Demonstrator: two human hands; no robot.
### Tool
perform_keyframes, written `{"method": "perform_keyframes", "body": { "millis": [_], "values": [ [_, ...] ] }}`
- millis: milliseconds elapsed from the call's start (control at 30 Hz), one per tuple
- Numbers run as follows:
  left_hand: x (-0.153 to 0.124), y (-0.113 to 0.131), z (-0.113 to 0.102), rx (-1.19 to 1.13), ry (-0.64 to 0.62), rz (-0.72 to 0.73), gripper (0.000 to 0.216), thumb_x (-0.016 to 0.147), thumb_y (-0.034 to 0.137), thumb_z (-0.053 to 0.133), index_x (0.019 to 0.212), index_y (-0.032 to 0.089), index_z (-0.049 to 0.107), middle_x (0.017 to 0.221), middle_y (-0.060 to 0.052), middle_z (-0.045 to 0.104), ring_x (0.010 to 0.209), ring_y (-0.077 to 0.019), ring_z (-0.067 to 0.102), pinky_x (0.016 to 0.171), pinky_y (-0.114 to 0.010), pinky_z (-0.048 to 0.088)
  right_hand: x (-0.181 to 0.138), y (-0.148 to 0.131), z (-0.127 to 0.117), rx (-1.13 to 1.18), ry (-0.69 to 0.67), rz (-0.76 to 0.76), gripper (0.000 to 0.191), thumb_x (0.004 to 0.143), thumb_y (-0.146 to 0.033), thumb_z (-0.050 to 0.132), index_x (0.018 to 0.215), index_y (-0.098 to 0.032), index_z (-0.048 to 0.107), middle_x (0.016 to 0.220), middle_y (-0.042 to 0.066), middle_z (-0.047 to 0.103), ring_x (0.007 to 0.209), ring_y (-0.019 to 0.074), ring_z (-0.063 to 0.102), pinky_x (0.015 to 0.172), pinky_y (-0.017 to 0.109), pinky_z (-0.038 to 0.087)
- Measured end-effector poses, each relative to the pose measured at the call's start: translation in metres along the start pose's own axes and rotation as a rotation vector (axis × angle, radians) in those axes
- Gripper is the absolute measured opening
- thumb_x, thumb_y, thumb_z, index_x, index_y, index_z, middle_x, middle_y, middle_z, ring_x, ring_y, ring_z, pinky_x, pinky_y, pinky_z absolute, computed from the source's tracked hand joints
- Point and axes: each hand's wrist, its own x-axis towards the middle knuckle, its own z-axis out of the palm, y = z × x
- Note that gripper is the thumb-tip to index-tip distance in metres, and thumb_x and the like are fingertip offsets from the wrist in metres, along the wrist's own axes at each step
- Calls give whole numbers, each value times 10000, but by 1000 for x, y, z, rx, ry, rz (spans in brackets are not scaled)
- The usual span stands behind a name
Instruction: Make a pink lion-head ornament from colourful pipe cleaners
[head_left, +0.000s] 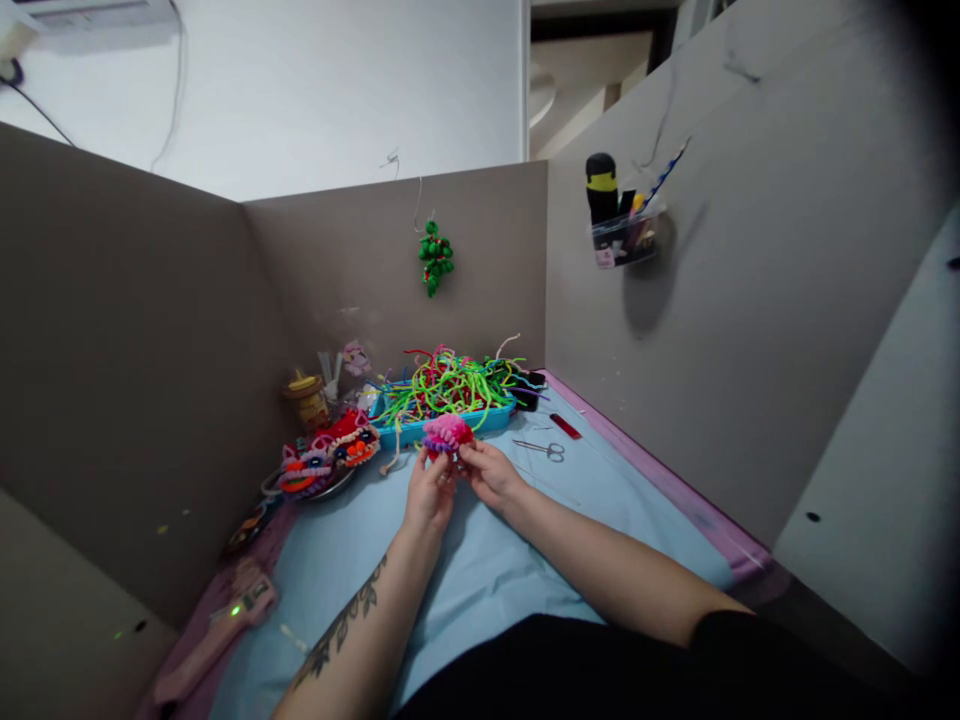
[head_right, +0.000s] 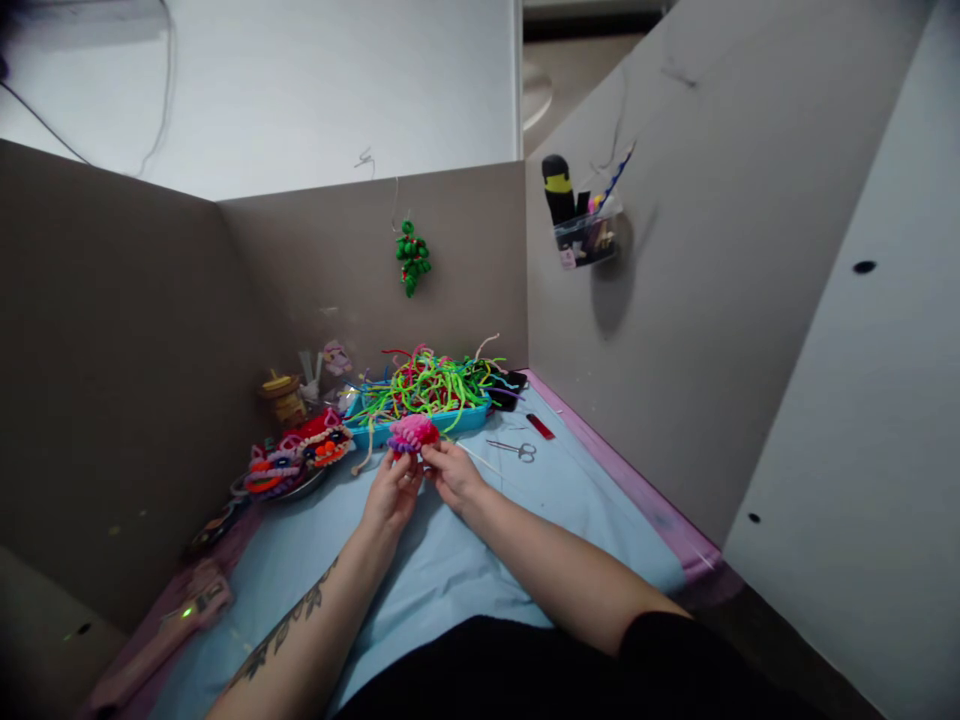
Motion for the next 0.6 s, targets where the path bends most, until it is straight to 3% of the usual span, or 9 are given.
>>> {"method": "perform_keyframes", "body": {
  "millis": [600],
  "values": [
    [-1,-3,0,27,-23,19,442,591,99,773,960,195,550,726,18,637,620,-95,605,606,-199,460,4,2,-5,-78,-59,-31,376,495,-396,849,645,-157,600,569,-39,566,524,82,465,543,221,357]
  ]
}}
